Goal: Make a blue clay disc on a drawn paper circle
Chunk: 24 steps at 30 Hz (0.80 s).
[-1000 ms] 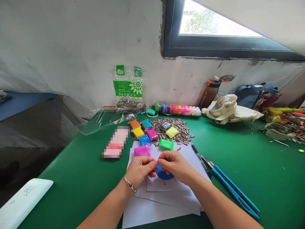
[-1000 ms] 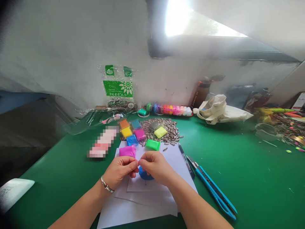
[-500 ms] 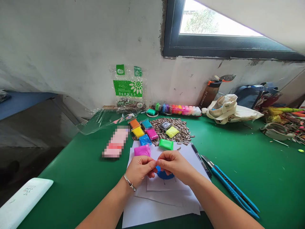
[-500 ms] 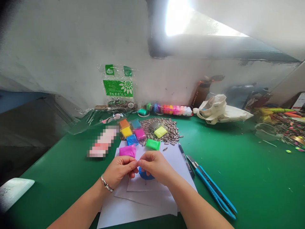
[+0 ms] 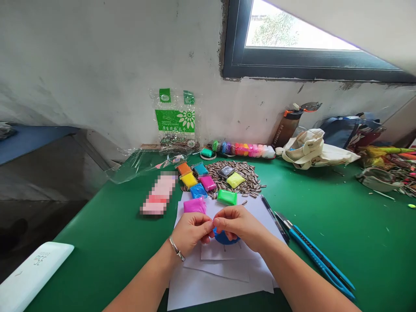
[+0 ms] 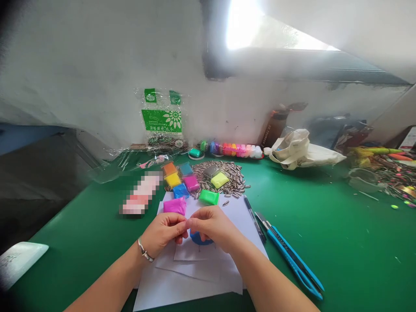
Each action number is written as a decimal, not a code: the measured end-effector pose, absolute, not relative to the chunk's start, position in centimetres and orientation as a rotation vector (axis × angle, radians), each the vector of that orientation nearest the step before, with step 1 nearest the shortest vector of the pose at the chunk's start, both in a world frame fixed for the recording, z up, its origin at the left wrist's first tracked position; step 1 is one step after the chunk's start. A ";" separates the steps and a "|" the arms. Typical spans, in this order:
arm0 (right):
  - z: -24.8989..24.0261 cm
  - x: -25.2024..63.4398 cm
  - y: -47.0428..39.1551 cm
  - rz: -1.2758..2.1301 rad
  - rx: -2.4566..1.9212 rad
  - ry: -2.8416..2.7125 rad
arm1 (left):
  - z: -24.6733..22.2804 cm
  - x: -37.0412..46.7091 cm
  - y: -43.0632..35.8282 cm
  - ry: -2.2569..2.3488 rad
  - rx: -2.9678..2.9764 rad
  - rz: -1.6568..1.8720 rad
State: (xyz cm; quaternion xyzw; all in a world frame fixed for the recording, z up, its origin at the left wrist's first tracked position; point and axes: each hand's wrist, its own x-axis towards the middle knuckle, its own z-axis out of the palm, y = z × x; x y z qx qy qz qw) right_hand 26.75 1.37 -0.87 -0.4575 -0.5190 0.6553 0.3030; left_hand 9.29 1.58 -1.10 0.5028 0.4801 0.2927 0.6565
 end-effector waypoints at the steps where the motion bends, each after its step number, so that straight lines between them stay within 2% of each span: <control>1: -0.9 26.7 1.4 1.733 -1.220 -1.381 | -1.1 9.3 1.6 1.091 1.141 0.658; 7: -0.6 26.6 1.5 1.687 -1.329 -1.377 | -1.5 9.0 1.7 1.070 1.108 0.605; 17: -1.1 26.7 1.3 1.743 -1.269 -1.482 | -0.8 8.7 1.8 1.102 1.198 0.541; 24: -0.7 26.7 1.4 1.744 -1.275 -1.361 | -0.8 8.7 2.0 1.164 1.191 0.669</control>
